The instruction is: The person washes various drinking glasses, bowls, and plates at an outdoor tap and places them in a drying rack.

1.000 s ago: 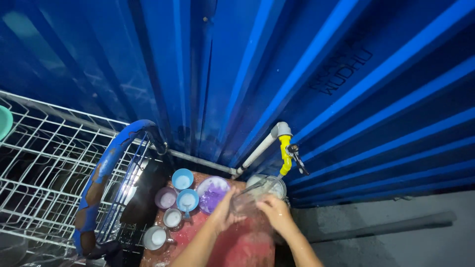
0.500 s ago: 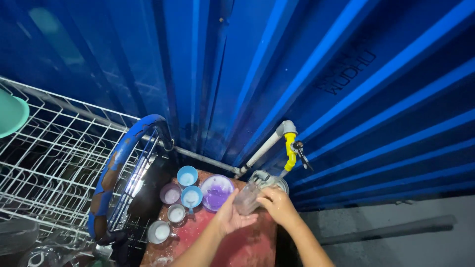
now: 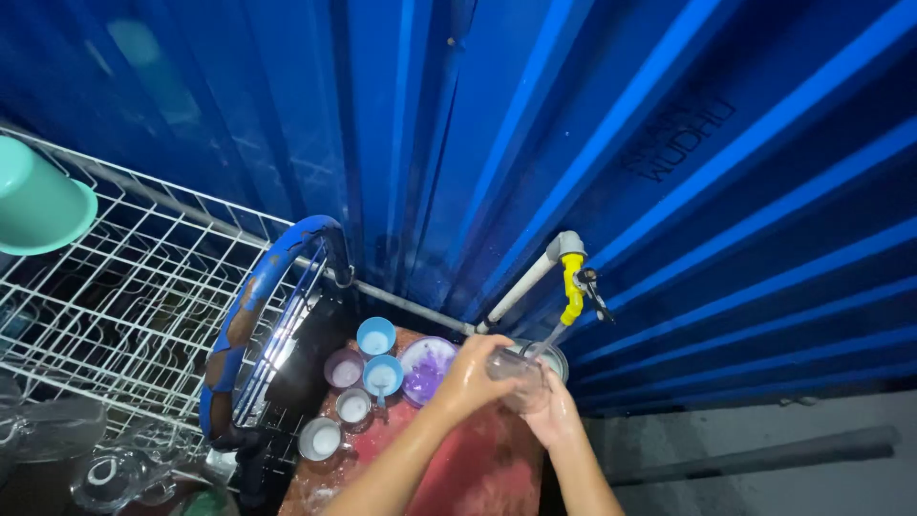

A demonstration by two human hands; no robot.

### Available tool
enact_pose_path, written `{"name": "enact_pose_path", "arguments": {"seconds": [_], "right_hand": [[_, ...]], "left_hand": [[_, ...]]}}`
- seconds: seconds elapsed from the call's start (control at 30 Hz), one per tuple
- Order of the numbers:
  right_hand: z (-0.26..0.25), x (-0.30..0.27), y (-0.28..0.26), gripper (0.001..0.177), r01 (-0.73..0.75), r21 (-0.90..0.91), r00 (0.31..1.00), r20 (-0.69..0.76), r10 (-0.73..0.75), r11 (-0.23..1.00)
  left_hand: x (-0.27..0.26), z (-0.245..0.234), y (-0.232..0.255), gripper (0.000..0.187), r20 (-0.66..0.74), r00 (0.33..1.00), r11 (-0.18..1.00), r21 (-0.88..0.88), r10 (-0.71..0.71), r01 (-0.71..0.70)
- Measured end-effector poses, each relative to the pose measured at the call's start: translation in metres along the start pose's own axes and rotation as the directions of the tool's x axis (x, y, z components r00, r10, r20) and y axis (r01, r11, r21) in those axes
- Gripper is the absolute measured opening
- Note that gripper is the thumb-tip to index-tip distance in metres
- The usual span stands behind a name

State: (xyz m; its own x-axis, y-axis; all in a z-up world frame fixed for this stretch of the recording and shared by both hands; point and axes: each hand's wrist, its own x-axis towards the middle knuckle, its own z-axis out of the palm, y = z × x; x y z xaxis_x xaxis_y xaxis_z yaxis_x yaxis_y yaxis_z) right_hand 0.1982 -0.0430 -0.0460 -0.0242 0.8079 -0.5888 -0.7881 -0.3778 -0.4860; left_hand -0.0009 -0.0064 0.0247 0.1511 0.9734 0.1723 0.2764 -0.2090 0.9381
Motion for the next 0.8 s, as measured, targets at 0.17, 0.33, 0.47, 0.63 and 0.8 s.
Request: {"name": "enact_pose_path", "arguments": {"seconds": [0.17,0.33,0.47,0.63,0.8], "right_hand": [[-0.017,0.015,0.009,0.039,-0.14,-0.007,0.99,-0.02,0.14,0.99],[0.0,0.009,0.004,0.037,-0.039,-0.034,0.977,0.206,0.046,0.999],[0.081,-0.041,-0.018,0.04,-0.001,-0.203,0.99,0.135,0.029,0.979],[0.182,-0.087,-0.013,0.046,0.274,-0.154,0.891,0.411,-0.191,0.949],[0.279,-0.115,0.042,0.048,0.298,-0.086,0.788,0.584,-0.194,0.951]], "left_hand": [[-0.012,-0.011,0.05,0.064,0.193,0.957,0.968,0.083,0.216,-0.235],[-0.02,-0.027,0.066,0.072,0.11,0.959,0.93,0.239,0.26,-0.28],[-0.024,-0.059,0.081,0.072,0.017,0.989,0.983,0.11,0.146,-0.147],[-0.045,-0.122,0.132,0.09,-0.304,0.877,0.928,0.155,0.372,-0.339],[-0.059,-0.197,0.155,0.103,-0.496,0.812,0.907,-0.107,0.306,-0.408]]}}
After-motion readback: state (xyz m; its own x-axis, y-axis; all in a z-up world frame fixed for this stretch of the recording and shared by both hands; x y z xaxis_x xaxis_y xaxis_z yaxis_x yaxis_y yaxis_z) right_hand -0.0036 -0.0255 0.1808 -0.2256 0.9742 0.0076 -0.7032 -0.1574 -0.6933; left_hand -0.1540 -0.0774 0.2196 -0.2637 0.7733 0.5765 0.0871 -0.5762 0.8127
